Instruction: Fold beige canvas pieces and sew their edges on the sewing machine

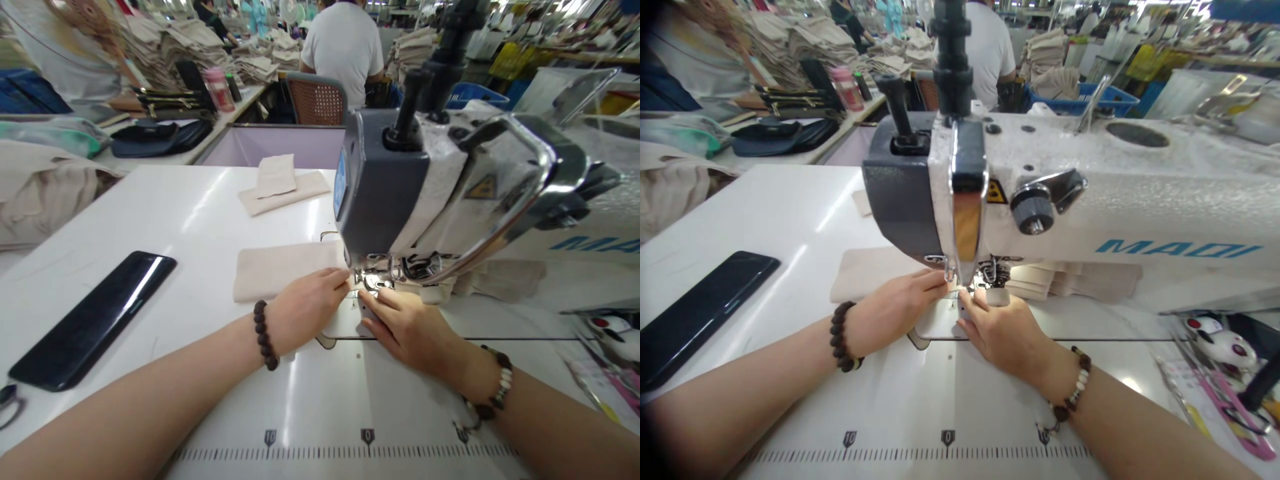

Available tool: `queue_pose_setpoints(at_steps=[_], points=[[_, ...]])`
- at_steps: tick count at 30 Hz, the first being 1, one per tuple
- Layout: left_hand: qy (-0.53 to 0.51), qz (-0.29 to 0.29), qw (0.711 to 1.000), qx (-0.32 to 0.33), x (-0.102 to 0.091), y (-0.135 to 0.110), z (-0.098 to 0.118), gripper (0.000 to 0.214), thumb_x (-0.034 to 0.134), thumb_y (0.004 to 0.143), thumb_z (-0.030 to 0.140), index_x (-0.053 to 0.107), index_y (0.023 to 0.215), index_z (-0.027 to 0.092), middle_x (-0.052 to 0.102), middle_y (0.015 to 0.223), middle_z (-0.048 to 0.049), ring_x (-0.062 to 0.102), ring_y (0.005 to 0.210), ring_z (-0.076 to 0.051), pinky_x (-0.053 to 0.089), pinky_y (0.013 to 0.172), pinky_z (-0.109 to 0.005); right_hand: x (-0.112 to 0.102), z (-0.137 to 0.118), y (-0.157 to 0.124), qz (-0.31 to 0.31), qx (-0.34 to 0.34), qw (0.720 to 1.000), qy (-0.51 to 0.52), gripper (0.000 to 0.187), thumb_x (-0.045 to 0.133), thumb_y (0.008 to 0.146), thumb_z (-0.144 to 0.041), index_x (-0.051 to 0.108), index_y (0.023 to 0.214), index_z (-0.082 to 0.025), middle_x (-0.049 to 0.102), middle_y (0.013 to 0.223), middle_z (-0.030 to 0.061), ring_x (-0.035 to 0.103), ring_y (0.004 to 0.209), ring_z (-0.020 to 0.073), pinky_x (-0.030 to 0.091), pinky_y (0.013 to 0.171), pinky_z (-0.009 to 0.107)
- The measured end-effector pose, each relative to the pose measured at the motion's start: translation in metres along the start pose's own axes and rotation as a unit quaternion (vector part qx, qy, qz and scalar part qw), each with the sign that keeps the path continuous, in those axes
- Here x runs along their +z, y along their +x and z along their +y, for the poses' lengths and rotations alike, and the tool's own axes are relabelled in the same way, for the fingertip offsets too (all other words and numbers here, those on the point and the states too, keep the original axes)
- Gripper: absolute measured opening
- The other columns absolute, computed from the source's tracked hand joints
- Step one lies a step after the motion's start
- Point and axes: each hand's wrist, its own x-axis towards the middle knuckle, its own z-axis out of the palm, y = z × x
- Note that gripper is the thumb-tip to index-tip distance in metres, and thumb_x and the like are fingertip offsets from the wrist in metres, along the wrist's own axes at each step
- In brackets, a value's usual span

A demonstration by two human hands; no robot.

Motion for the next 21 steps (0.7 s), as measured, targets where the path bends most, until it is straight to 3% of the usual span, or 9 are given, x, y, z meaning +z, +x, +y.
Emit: queue_pose_setpoints(at_steps=[9, 14, 18, 21], points=[[0.04, 0.006, 0.999, -0.001, 0.003, 0.004, -0.005, 0.022, 0.039, 0.089, 0.01, 0.053, 0.106, 0.007, 0.056, 0.11, -0.0102, 0.051, 0.109, -0.017, 0.038, 0.099, -0.029, -0.002, -0.001, 0.002, -0.009, -0.001, 1.0, 0.003, 0.034, 0.038, 0.09, -0.031, 0.055, 0.112, -0.01, 0.062, 0.081, 0.0079, 0.057, 0.066, 0.0165, 0.039, 0.052, 0.026], [0.04, 0.011, 0.999, -0.007, 0.004, 0.001, -0.002, 0.026, 0.04, 0.089, 0.011, 0.051, 0.111, 0.004, 0.053, 0.115, -0.0138, 0.045, 0.115, -0.02, 0.034, 0.103, -0.032, 0.0, -0.001, 0.001, -0.01, -0.003, 1.0, 0.021, 0.035, 0.037, 0.091, -0.031, 0.056, 0.111, -0.01, 0.062, 0.085, 0.0105, 0.059, 0.072, 0.0185, 0.047, 0.061, 0.029], [0.106, 0.005, 0.993, -0.043, 0.001, -0.006, 0.005, 0.031, 0.037, 0.091, 0.017, 0.047, 0.118, 0.009, 0.048, 0.125, -0.0144, 0.043, 0.119, -0.027, 0.039, 0.097, -0.044, 0.008, -0.001, -0.002, 0.064, -0.024, 0.998, 0.009, 0.038, 0.031, 0.092, -0.033, 0.058, 0.108, -0.012, 0.065, 0.084, 0.0102, 0.062, 0.069, 0.0184, 0.051, 0.058, 0.029], [0.177, -0.007, 0.974, -0.138, 0.004, -0.012, 0.007, 0.037, 0.038, 0.09, 0.02, 0.043, 0.124, 0.009, 0.044, 0.13, -0.019, 0.043, 0.118, -0.035, 0.043, 0.09, -0.051, 0.023, 0.006, -0.004, 0.155, -0.062, 0.985, -0.038, 0.038, 0.03, 0.092, -0.033, 0.062, 0.101, -0.014, 0.068, 0.084, 0.0095, 0.065, 0.064, 0.0182, 0.052, 0.05, 0.027]])
